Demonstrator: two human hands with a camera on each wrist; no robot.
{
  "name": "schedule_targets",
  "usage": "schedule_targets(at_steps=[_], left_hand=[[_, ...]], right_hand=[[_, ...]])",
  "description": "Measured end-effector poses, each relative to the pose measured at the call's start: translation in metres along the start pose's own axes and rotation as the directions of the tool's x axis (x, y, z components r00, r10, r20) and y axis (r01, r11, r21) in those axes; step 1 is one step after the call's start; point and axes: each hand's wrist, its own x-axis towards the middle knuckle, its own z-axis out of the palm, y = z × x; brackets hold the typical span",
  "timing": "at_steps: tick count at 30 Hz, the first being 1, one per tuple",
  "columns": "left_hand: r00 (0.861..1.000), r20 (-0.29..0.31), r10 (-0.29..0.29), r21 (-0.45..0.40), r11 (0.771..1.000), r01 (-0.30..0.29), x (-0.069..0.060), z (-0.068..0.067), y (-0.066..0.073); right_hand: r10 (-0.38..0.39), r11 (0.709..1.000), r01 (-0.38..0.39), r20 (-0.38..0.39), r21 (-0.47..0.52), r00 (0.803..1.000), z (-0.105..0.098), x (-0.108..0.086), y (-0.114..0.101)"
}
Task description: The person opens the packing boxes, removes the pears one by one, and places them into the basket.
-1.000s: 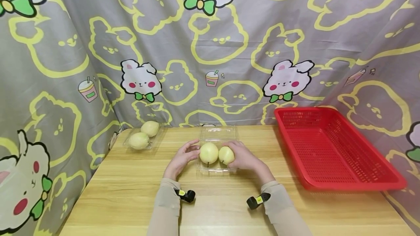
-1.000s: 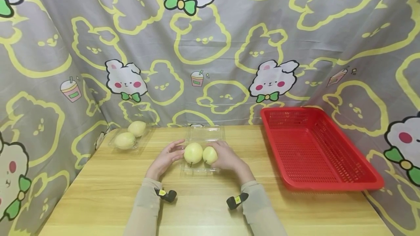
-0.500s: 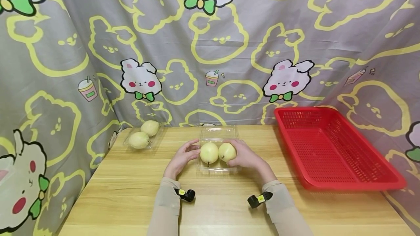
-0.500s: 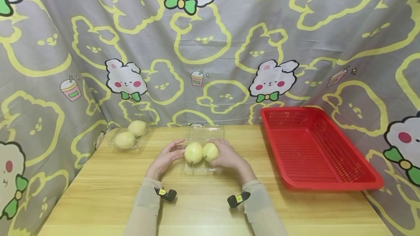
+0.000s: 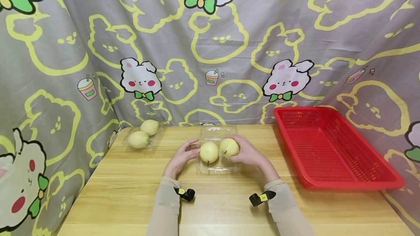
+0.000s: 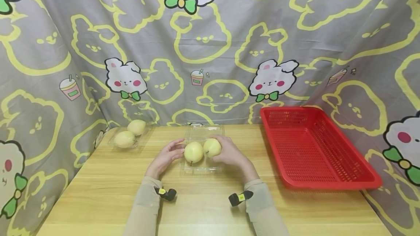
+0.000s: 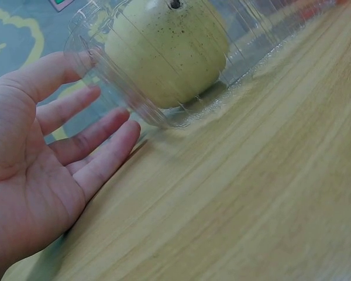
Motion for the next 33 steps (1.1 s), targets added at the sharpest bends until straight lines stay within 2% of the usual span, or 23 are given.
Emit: schedule_targets(at_steps=[12, 21, 33], left_hand=[[1.000, -0.030, 0.006, -0.007, 1.000, -0.006, 0.000, 0.001, -0.001], [0.999, -0.039, -0.006, -0.010, 1.000, 0.006, 0.000, 0.001, -0.001], [0.999, -0.041, -0.006, -0.014, 1.000, 0.005, 0.000, 0.000, -0.001]], right_hand=[[-0.074, 0.997, 0.075, -0.063, 0.016, 0.995, -0.018, -0.004, 0.001], [-0.066, 0.998, 0.068, -0.121, 0.006, 0.990, -0.034, -0.008, 0.001], [-0.037, 0.997, 0.047, -0.144, 0.065, 0.989, -0.051, -0.015, -0.003]])
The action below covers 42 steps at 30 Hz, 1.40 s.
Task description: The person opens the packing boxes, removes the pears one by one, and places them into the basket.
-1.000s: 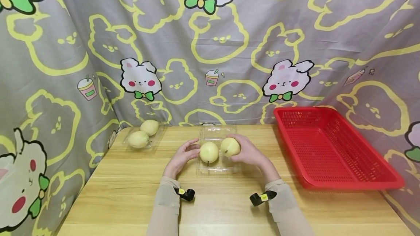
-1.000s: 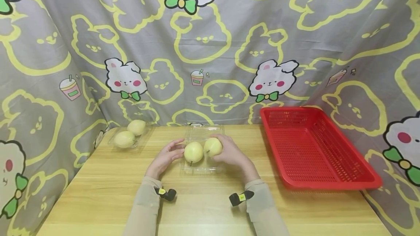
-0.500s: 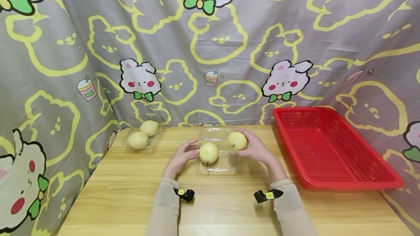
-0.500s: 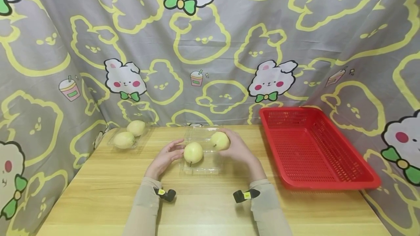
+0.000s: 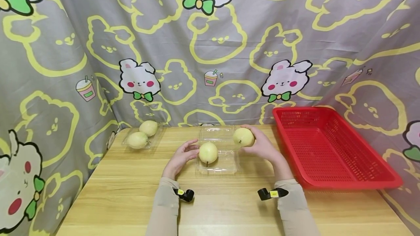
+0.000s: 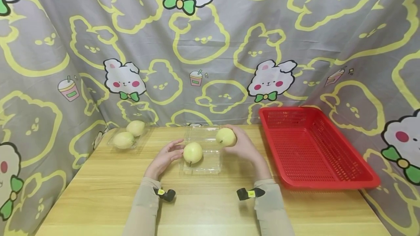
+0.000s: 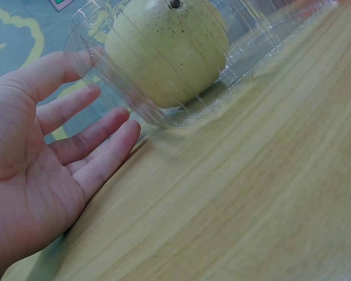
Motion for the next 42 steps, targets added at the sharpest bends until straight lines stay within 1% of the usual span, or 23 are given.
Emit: schedule_targets(at_steps=[7, 11, 19, 21, 29, 39, 42], left_hand=[[1.000, 0.002, -0.001, -0.007, 1.000, 0.001, 0.000, 0.001, 0.001], [1.000, 0.012, 0.006, 0.009, 1.000, -0.007, 0.000, 0.001, 0.002], [0.999, 0.032, 0.006, 0.019, 1.000, -0.007, 0.000, 0.000, 0.001], [0.999, 0.035, 0.008, 0.020, 1.000, -0.008, 0.000, 0.000, 0.001], [0.999, 0.028, 0.015, 0.018, 1.000, -0.015, 0.001, 0.000, 0.001], [0.999, 0.042, -0.006, 0.018, 1.000, 0.005, 0.000, 0.000, 0.003], [0.999, 0.046, -0.004, 0.012, 1.000, 0.004, 0.000, 0.000, 0.003]], right_hand=[[-0.008, 1.000, 0.008, -0.016, -0.004, 1.000, -0.008, -0.002, -0.001], [-0.021, 1.000, 0.021, -0.030, -0.011, 0.999, -0.012, -0.003, -0.004], [-0.023, 1.000, 0.023, -0.053, 0.016, 0.998, -0.018, -0.007, -0.008], [-0.024, 1.000, 0.024, -0.064, 0.011, 0.998, -0.019, -0.007, -0.009], [-0.007, 1.000, 0.006, -0.099, -0.010, 0.995, -0.026, -0.009, -0.015], [-0.006, 0.999, 0.000, -0.132, -0.047, 0.991, -0.045, -0.011, -0.019], [-0.006, 0.999, 0.000, -0.139, -0.042, 0.990, -0.052, -0.012, -0.021]])
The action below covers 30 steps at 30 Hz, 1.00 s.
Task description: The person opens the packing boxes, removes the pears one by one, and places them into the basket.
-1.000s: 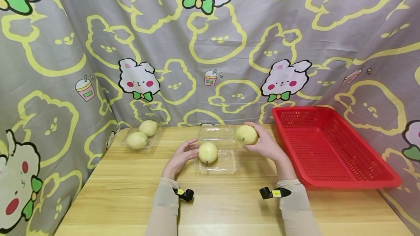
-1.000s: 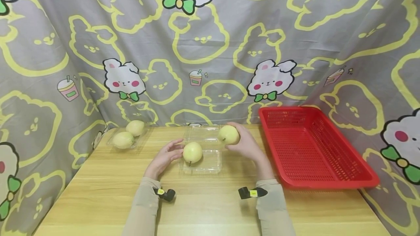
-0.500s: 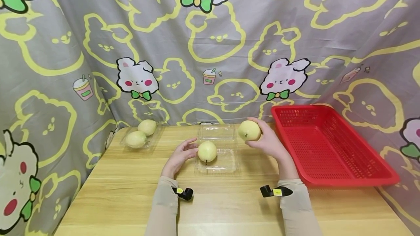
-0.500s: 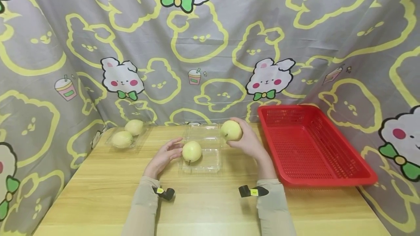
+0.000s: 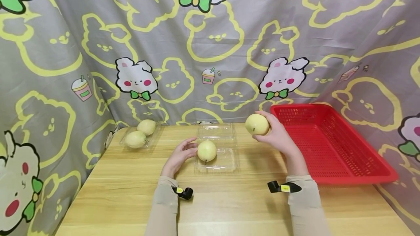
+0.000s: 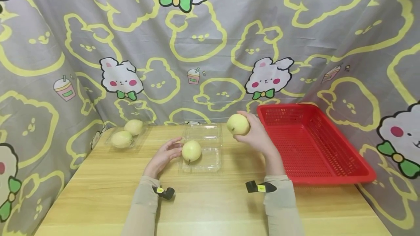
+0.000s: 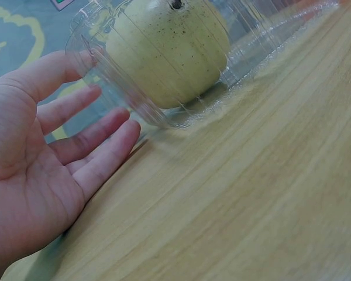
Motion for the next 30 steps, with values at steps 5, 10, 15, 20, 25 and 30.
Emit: schedule_targets(at_steps=[5, 10, 15, 20, 25, 30], left_hand=[[1.000, 0.000, 0.003, 0.002, 1.000, -0.003, 0.000, 0.000, -0.001], [1.000, -0.004, -0.006, -0.007, 1.000, 0.006, 0.001, -0.001, -0.002], [1.000, -0.002, -0.008, -0.010, 1.000, 0.008, 0.001, -0.001, -0.001], [1.000, 0.001, -0.004, -0.003, 1.000, 0.004, -0.001, 0.000, 0.000], [1.000, -0.008, 0.003, 0.003, 1.000, -0.003, -0.001, -0.001, -0.001], [1.000, -0.016, 0.012, 0.014, 1.000, -0.011, -0.001, 0.000, -0.001]], right_hand=[[0.005, 1.000, -0.006, -0.006, -0.020, 1.000, -0.011, 0.000, -0.003], [0.012, 0.999, -0.012, -0.001, -0.052, 1.000, -0.022, -0.001, -0.004], [0.007, 0.997, -0.007, -0.003, -0.074, 1.000, -0.033, 0.000, -0.005], [-0.008, 0.994, 0.008, -0.002, -0.105, 1.000, -0.044, 0.001, -0.005], [0.006, 0.990, -0.007, -0.005, -0.140, 1.000, -0.056, 0.006, -0.003], [0.034, 0.987, -0.036, -0.015, -0.157, 0.999, -0.070, 0.010, 0.001]])
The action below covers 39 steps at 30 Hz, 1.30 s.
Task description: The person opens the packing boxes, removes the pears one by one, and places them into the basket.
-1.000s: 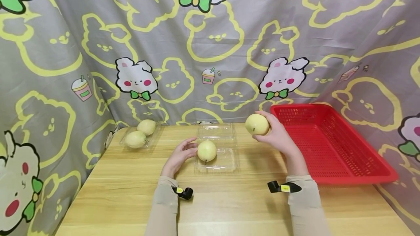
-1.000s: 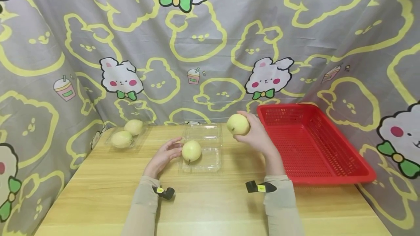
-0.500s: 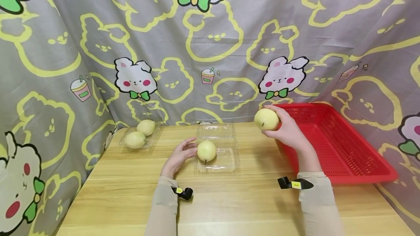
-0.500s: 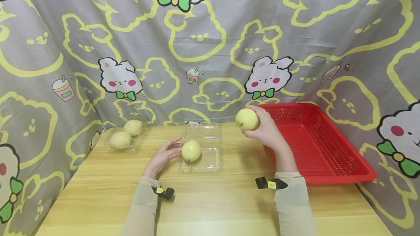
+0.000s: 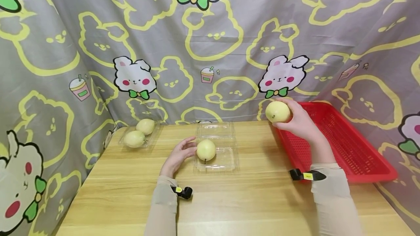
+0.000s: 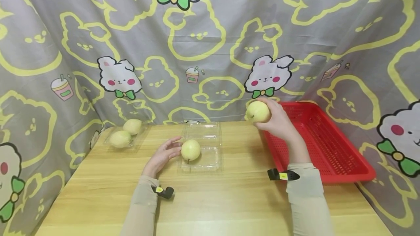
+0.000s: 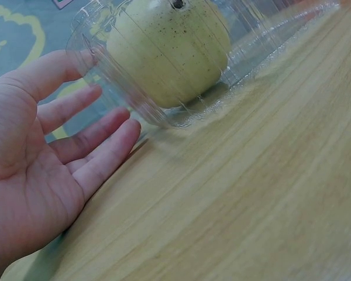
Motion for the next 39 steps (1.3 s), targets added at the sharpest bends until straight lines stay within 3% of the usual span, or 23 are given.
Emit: schedule_targets(at_steps=[14, 26, 29, 39], left_hand=[[1.000, 0.016, -0.005, -0.004, 1.000, 0.005, -0.001, -0.004, 0.001], [1.000, -0.004, -0.021, -0.024, 1.000, 0.021, 0.000, -0.004, 0.003], [1.000, 0.002, -0.020, -0.022, 1.000, 0.020, 0.001, -0.003, 0.003], [1.000, 0.004, -0.006, -0.016, 1.000, 0.006, 0.001, -0.001, 0.001]], right_hand=[[0.063, 0.995, -0.062, 0.015, -0.077, 0.998, -0.031, 0.002, 0.029], [0.034, 0.983, -0.024, 0.052, -0.184, 0.998, -0.041, 0.015, 0.055], [0.039, 0.984, -0.026, 0.072, -0.176, 0.997, -0.043, 0.018, 0.062], [0.156, 0.983, -0.137, 0.170, -0.121, 0.973, -0.048, 0.025, 0.091]])
